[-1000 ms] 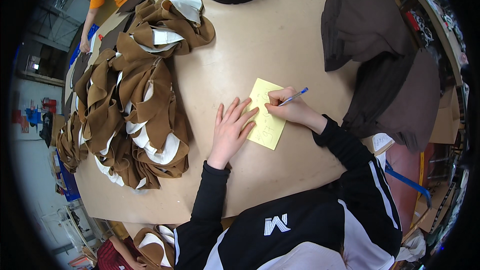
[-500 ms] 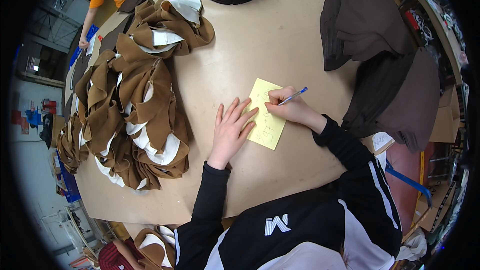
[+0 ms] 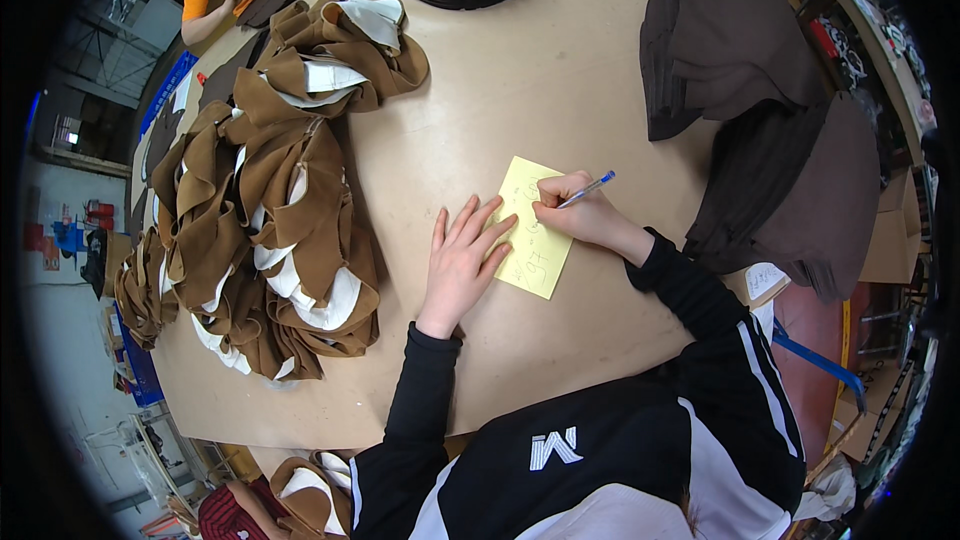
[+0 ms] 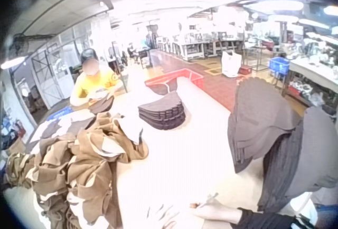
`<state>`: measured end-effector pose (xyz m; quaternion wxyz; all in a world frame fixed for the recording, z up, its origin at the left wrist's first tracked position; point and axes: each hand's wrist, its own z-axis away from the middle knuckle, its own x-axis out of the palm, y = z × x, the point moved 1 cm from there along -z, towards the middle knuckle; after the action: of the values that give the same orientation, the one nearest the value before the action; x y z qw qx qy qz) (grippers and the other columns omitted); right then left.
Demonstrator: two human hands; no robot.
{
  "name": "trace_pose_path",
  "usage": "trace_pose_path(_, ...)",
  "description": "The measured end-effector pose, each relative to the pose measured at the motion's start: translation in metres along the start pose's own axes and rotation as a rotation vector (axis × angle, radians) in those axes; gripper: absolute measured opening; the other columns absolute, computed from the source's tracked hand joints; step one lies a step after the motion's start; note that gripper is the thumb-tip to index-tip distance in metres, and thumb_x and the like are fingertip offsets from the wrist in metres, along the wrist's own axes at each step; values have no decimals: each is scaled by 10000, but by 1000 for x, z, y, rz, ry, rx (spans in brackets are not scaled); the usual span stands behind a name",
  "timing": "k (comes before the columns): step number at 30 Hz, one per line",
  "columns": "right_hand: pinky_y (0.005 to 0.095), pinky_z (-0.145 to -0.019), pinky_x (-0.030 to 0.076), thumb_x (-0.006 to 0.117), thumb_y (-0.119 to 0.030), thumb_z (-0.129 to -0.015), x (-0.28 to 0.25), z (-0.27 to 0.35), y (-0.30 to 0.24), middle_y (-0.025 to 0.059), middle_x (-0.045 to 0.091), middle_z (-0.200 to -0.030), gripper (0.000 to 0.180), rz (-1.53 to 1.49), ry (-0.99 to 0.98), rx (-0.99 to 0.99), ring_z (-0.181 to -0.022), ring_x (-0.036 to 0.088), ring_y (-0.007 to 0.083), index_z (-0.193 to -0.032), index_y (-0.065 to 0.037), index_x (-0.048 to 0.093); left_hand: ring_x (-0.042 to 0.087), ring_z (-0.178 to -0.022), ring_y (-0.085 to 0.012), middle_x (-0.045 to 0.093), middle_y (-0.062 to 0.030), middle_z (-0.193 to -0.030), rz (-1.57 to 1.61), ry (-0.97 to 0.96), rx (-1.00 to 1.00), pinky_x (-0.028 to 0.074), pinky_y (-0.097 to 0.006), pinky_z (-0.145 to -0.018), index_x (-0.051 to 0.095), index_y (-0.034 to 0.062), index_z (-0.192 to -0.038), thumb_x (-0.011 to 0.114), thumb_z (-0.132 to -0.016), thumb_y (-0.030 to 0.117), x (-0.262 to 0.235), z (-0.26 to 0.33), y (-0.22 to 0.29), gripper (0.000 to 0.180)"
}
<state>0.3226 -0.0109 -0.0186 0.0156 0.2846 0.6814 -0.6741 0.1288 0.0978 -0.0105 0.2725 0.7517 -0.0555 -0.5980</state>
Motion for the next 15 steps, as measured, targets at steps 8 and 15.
trace_pose_path(8, 368, -486, 331, 623, -50, -788, 0, 1, 1, 127, 411, -524, 287, -17, 9, 2, -473, 401, 182, -642, 16, 385, 360, -1423, -259, 493, -24, -1455, 10, -1, -1, 173, -526, -1181, 644, 204, -1273, 605, -949, 268, -1, 0, 1, 333)
trace_pose_path(15, 361, -489, 342, 644, -63, -802, 2, 0, 1, 111, 421, -524, 308, -20, 24, 25, -484, 412, 167, -643, 14, 392, 355, -1425, -259, 489, -23, -1458, -3, -4, 2, 167, -523, -1183, 640, 205, -1278, 600, -951, 263, 0, 0, 0, 334)
